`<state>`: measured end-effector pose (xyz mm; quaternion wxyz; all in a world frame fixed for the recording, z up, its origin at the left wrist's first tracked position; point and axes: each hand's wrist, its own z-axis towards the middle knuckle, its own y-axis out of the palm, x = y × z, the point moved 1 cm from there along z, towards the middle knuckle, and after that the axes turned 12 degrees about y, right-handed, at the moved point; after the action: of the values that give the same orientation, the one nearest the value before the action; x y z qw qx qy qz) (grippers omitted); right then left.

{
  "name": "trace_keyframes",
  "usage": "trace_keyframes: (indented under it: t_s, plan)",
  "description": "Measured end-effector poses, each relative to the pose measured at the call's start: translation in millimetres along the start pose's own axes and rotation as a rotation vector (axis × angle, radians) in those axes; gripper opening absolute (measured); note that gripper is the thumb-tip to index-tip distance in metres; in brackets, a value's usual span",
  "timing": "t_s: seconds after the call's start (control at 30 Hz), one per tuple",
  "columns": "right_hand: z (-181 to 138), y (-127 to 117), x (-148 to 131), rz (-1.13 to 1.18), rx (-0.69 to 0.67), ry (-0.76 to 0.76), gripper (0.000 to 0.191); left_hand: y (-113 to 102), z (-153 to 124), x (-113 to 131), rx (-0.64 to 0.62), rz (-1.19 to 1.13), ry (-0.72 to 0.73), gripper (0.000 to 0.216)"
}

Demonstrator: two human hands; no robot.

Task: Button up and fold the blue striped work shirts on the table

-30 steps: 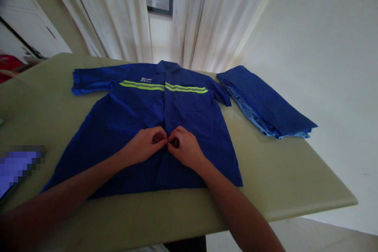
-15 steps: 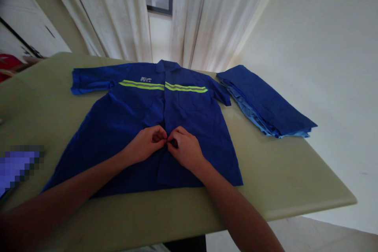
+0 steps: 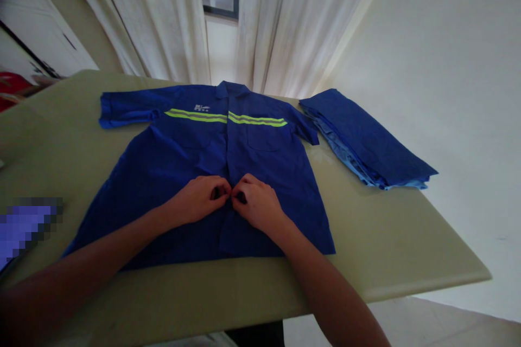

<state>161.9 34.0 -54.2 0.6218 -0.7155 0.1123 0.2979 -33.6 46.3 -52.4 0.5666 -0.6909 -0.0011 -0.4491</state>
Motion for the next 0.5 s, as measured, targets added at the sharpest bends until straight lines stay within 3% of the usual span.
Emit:
trace_keyframes:
  t_s: [0.23, 0.4, 0.5]
  plan:
    - [5, 0, 2, 0.102, -0.023, 0.004, 0.008, 0, -2, 1, -0.024, 0.048, -0.047, 0.015]
    - [11, 5, 11, 0.343, -0.067, 0.049, 0.002, 3, -2, -1, -0.004, 0.048, -0.064, 0.011]
    - [14, 7, 14, 0.462, -0.093, 0.111, 0.009, -1, -2, -1, 0.002, 0.022, -0.036, 0.013]
